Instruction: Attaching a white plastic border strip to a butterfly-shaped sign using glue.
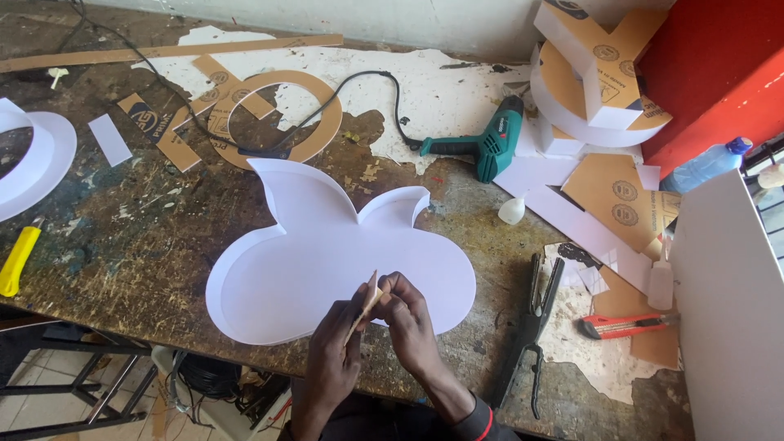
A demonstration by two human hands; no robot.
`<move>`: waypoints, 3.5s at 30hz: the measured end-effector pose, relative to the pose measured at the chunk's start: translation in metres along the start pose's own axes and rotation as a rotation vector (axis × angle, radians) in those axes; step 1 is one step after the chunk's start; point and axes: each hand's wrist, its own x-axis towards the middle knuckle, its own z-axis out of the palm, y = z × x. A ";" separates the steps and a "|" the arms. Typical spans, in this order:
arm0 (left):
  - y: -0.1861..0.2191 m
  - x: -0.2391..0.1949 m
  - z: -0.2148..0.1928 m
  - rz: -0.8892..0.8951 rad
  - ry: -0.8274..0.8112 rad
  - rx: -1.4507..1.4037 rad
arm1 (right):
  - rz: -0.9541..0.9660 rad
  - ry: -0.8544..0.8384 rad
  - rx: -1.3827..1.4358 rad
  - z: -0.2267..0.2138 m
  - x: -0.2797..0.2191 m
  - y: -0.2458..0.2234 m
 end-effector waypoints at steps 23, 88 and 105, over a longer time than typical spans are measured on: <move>0.004 0.033 -0.029 -0.368 0.084 -0.406 | -0.193 0.087 -0.332 -0.011 -0.005 0.035; -0.009 -0.036 -0.007 -0.278 -0.070 0.150 | -0.511 0.296 -0.409 -0.088 0.049 -0.018; -0.012 -0.063 -0.029 -0.329 0.356 -0.968 | -0.279 0.058 -0.389 -0.042 0.028 0.032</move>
